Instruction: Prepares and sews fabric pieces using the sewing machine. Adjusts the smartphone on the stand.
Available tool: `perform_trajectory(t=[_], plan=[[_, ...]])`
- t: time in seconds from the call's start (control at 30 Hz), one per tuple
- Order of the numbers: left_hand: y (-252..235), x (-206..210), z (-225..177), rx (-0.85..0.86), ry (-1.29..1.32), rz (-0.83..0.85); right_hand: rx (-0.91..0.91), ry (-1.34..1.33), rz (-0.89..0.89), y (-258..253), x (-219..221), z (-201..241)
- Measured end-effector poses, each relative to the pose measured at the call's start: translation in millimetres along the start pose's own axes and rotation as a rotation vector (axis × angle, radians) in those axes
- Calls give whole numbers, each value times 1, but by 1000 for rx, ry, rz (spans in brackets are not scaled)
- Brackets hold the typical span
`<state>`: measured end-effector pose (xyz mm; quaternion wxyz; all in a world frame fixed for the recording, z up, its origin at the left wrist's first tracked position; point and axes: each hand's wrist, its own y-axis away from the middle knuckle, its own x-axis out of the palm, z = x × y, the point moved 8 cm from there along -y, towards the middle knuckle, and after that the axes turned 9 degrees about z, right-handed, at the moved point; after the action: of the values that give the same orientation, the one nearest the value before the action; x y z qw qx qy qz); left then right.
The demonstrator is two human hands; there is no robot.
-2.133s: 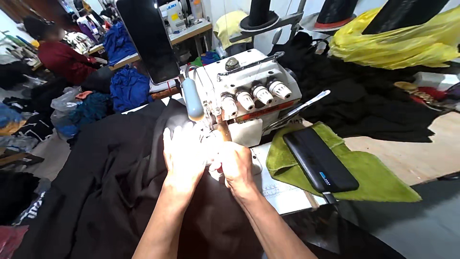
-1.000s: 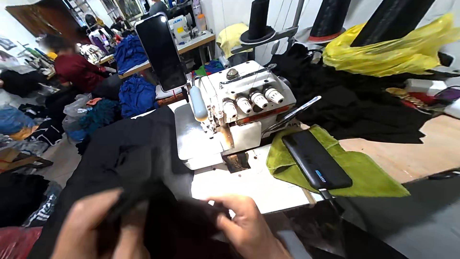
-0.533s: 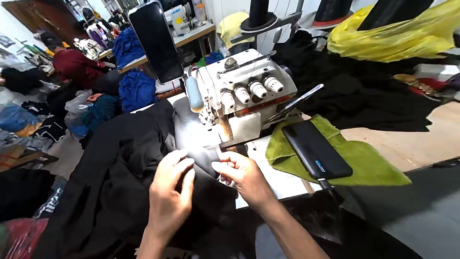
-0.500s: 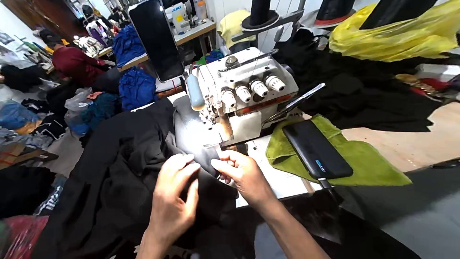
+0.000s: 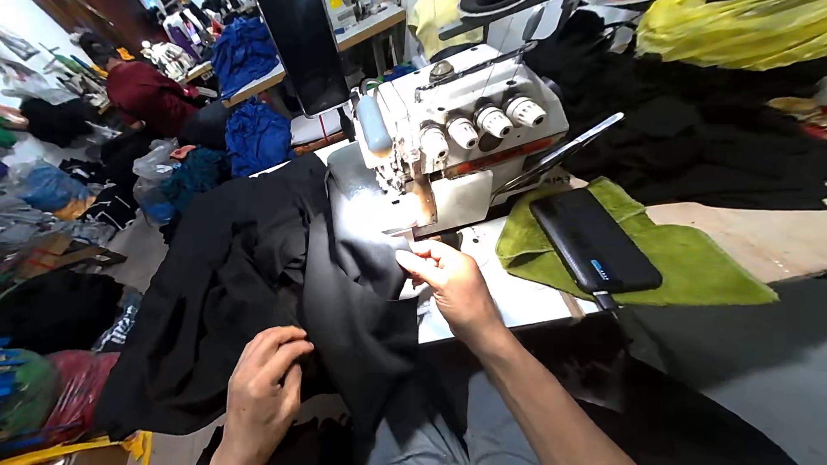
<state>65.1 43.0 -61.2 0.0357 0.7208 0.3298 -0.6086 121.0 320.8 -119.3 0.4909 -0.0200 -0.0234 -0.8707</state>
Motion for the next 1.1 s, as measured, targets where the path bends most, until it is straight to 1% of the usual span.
perform_trajectory(t=[0.07, 0.13, 0.2, 0.27, 0.33, 0.4, 0.47, 0.53, 0.6, 0.67, 0.73, 0.8, 0.93, 1.1], plan=[[-19, -13, -25, -7, 58, -90, -12, 19, -9, 2, -1, 1], [-41, -8, -55, 45, 62, -95, -20, 0, -21, 3, 0, 4], [-61, 19, -79, 115, -14, -41, -17, -11, -10, 3, 1, 6], [-75, 52, -88, 146, -150, 7, -22, -1, 9, 3, 1, 8], [-80, 67, -88, 147, -226, 16, -32, 15, 11, 3, 0, 7], [-79, 64, -86, 153, -186, 25, -29, 19, 4, 2, -3, 6], [-74, 51, -81, 149, -4, 75, -11, 6, 13, 3, -4, 3], [-77, 31, -82, 156, 267, 128, -16, -4, 38, 4, -2, 3], [-86, 10, -87, 170, 423, 126, -43, -4, 77, 7, 4, 6], [-97, -1, -86, 135, 396, 53, -71, -26, 131, 13, 11, 12], [-105, 1, -74, 33, 367, -38, -97, -71, 165, 18, 16, 17], [-108, 8, -61, -49, 408, -94, -99, -107, 202, 21, 19, 21], [-109, 14, -56, -89, 436, -104, -62, -93, 241, 23, 21, 21], [-108, 10, -52, -146, 405, -119, -93, -89, 263, 23, 24, 21]])
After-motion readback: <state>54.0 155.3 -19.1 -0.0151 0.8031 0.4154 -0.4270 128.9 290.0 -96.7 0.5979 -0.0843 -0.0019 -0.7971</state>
